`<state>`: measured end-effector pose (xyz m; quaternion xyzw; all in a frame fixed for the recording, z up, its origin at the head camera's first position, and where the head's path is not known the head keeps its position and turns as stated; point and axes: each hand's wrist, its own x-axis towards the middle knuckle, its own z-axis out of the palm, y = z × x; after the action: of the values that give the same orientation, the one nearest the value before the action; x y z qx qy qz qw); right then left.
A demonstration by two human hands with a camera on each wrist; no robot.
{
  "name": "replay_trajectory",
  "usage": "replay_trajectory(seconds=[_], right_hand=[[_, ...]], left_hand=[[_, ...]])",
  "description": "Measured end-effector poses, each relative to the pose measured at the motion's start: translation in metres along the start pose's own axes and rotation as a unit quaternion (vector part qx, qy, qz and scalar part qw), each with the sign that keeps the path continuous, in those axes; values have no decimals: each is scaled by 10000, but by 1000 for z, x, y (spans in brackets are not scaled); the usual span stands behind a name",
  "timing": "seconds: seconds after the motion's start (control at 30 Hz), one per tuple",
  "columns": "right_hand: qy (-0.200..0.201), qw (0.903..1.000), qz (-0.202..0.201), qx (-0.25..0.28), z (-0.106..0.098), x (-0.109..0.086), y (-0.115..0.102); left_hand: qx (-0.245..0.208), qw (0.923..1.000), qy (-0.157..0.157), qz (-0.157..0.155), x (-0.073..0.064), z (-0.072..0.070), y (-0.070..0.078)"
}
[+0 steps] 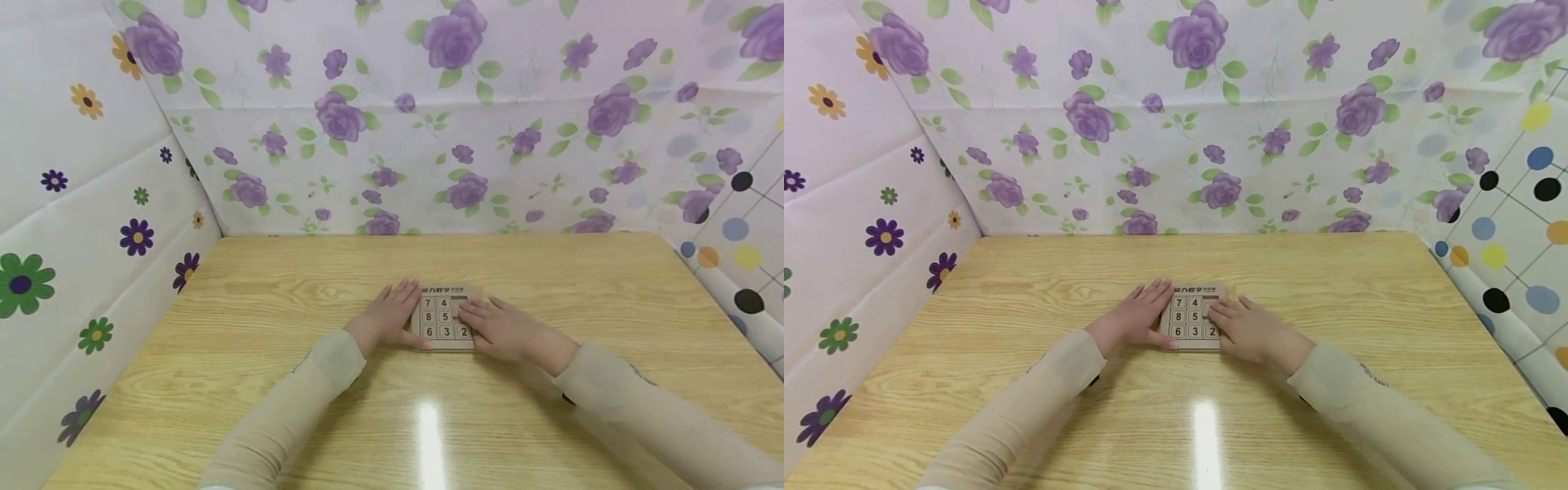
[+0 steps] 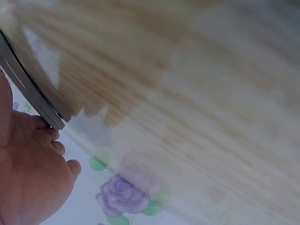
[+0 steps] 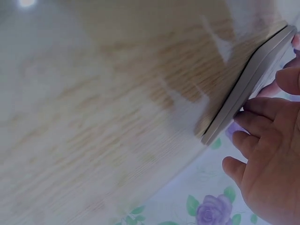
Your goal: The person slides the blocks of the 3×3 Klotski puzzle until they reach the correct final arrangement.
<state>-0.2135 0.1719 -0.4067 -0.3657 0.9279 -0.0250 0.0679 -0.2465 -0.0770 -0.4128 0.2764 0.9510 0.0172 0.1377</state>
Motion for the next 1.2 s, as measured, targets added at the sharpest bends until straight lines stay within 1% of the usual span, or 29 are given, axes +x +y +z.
replay_trajectory(seconds=[0.3, 0.43, 0.53, 0.7, 0.77, 0.97, 1.03, 1.2], right_hand=[[-34, 9999, -78, 108, -2, -8, -8], [-117, 9997, -78, 186, -4, -9, -11], [-75, 9995, -119, 288, -6, -8, -11], [141, 9994, -205, 235, -7, 2, -7], [142, 9995, -171, 236, -8, 8, -6], [-46, 9993, -93, 367, -8, 22, -8], [-122, 9991, -117, 384, -8, 26, -9], [-287, 9986, -79, 430, -10, 29, -11]], left_hand=[[85, 10000, -43, 2, -2, -3, -1], [51, 9999, -96, -48, -3, -4, -2], [-25, 9999, -134, -71, -3, -3, -3], [-52, 9998, -175, -108, -4, -3, -4], [-50, 9998, -169, -101, -4, -3, -3], [-125, 9999, -97, -22, -3, -2, -2], [-105, 9999, -126, -39, -3, -3, -1], [-96, 9998, -149, -39, -1, -2, 0]])
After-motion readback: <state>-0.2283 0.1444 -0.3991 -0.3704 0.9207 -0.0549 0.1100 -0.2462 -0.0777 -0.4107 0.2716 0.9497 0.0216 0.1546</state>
